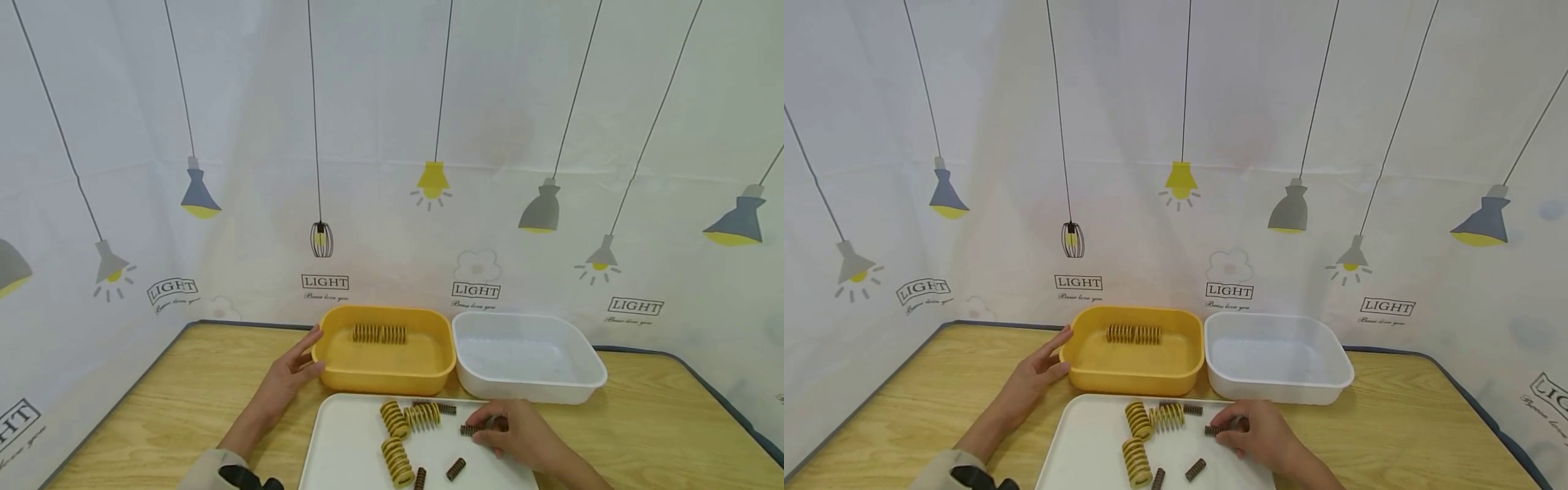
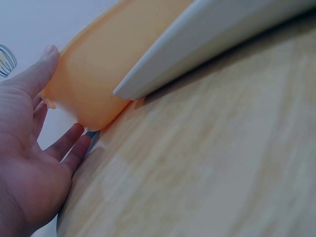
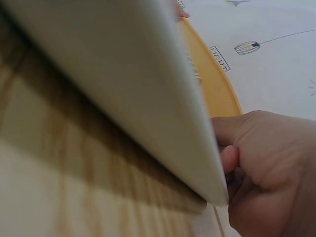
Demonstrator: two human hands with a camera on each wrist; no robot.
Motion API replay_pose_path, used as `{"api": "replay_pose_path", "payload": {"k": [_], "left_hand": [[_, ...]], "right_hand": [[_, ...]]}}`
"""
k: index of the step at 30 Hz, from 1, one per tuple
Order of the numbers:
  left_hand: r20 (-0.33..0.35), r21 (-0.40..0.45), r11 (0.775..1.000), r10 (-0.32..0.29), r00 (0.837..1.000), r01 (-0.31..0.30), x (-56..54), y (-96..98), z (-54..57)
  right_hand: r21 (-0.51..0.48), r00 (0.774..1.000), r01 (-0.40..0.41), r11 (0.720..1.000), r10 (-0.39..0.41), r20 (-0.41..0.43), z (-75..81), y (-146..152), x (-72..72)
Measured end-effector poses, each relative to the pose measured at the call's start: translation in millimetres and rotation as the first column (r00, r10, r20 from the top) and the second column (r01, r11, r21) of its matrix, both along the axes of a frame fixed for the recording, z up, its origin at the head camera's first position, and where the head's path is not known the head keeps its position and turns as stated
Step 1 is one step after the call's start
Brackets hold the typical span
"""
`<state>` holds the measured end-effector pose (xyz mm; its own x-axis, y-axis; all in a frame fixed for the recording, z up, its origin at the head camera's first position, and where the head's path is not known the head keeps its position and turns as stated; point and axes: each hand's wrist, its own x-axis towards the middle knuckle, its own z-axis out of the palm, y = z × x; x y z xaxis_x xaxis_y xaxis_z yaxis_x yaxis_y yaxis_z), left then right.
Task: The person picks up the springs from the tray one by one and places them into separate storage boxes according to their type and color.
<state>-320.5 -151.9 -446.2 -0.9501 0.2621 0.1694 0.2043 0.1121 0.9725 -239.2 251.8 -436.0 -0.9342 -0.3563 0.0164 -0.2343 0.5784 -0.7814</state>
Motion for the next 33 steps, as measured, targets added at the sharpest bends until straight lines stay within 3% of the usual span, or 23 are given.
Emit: {"api": "replay_pose_path", "payload": {"k": [13,21,33], "left_hand": [[0.002,0.001,1.0,0.009,1.0,-0.009,-3.2,-2.3,-3.7],[0.008,0.019,1.0,0.008,1.0,-0.008,-3.2,-3.9,-4.0],[-0.001,0.028,0.999,-0.02,1.0,0.02,-1.8,-0.9,-2.3]], "right_hand": [[-0.007,1.0,-0.017,1.0,0.017,-0.007,20.1,7.8,-3.4],[0.005,0.995,-0.039,0.999,0.04,-0.09,40.8,16.4,-9.0],[0.033,0.972,-0.002,0.999,0.009,-0.233,54.5,38.0,-25.1]]}}
